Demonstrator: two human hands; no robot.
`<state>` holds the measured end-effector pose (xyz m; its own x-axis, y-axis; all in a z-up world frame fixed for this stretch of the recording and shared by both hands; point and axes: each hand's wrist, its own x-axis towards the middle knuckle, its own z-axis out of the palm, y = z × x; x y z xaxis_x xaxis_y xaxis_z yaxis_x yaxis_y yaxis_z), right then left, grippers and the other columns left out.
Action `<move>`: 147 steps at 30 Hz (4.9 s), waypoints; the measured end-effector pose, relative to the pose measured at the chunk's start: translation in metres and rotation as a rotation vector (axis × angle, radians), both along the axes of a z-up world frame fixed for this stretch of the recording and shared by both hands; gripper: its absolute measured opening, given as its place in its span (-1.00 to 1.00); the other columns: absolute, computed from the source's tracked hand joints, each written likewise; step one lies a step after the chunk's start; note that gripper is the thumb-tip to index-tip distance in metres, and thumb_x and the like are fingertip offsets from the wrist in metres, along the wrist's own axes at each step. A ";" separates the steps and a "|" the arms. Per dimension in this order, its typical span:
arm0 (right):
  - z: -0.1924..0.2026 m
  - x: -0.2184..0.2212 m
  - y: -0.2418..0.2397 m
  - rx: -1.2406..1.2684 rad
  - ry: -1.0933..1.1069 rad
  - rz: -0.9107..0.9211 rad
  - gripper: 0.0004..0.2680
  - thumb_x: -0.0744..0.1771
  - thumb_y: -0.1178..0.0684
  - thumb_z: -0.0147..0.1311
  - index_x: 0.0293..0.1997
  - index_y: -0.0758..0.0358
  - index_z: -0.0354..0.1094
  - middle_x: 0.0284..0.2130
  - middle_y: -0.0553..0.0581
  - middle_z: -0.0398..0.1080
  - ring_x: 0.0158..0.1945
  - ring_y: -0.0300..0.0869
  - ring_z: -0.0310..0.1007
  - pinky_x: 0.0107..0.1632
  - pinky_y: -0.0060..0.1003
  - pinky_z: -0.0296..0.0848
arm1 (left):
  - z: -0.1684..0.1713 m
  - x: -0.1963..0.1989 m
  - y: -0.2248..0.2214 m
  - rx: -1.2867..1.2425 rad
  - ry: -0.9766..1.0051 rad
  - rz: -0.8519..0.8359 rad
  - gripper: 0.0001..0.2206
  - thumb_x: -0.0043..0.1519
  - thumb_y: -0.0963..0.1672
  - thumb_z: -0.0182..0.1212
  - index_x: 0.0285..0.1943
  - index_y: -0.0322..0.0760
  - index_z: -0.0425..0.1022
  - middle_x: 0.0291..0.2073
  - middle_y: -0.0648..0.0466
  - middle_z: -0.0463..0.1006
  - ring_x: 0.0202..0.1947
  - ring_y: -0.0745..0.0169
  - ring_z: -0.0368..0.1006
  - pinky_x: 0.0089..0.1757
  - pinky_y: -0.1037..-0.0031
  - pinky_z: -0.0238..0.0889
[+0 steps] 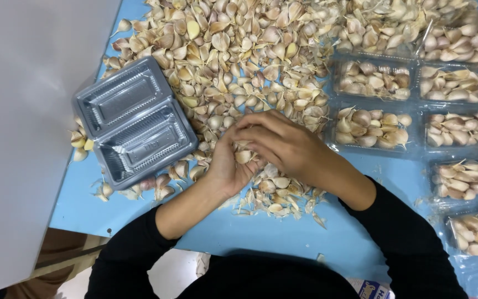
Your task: The person sorts garlic cloves on a table and places them into clear plastic containers by hand.
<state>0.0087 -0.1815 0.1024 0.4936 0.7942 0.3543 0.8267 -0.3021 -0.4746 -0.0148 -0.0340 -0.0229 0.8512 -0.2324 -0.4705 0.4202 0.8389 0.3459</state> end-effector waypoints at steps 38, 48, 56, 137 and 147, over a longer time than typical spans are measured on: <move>-0.046 -0.013 -0.156 0.619 0.230 -0.798 -0.94 0.49 0.19 0.07 0.05 0.30 0.32 -0.25 0.06 0.37 -0.38 -0.38 0.24 -0.35 -0.50 0.13 | 0.010 0.023 -0.098 -0.240 -0.144 -0.258 -0.76 0.37 -0.07 -0.03 -0.01 -0.32 0.44 -0.23 -0.12 0.56 -0.35 0.07 0.53 -0.57 0.55 0.36; -0.054 0.003 -0.147 0.470 0.048 -0.838 -0.94 0.45 0.39 0.10 -0.07 0.43 0.45 -0.26 0.29 0.50 -0.13 0.06 0.58 -0.26 -0.19 0.60 | -0.010 0.022 -0.073 -0.116 -0.108 -0.238 -0.72 0.35 -0.02 0.02 0.10 -0.24 0.40 -0.15 -0.14 0.60 -0.22 -0.04 0.63 -0.43 0.42 0.58; -0.069 0.002 -0.159 0.152 -0.076 -0.883 -0.94 0.44 0.22 0.18 -0.04 0.17 0.54 -0.26 -0.01 0.49 -0.08 -0.10 0.36 0.00 -0.20 0.38 | -0.003 0.018 -0.054 -0.106 -0.121 -0.214 -0.70 0.36 -0.03 0.02 0.14 -0.28 0.38 -0.07 -0.16 0.59 -0.13 -0.11 0.62 -0.30 0.28 0.63; -0.038 -0.034 -0.054 0.102 0.016 -0.280 -0.75 0.40 0.25 0.07 0.22 0.38 0.21 0.09 0.33 0.32 0.19 0.11 0.37 0.21 -0.08 0.40 | 0.014 -0.001 -0.054 -0.160 -0.207 0.001 -0.82 0.36 -0.07 0.11 -0.04 -0.25 0.51 -0.25 0.06 0.58 -0.29 0.27 0.50 -0.20 0.46 0.38; -0.021 -0.026 -0.075 0.162 0.078 -0.325 -0.73 0.37 0.28 0.17 0.20 0.40 0.27 0.03 0.27 0.37 -0.01 -0.08 0.51 0.12 -0.29 0.51 | 0.041 -0.002 -0.045 0.210 -0.026 -0.194 -0.79 0.29 -0.02 0.18 -0.11 -0.18 0.33 -0.29 0.11 0.39 -0.56 0.39 0.35 -0.69 0.77 -0.15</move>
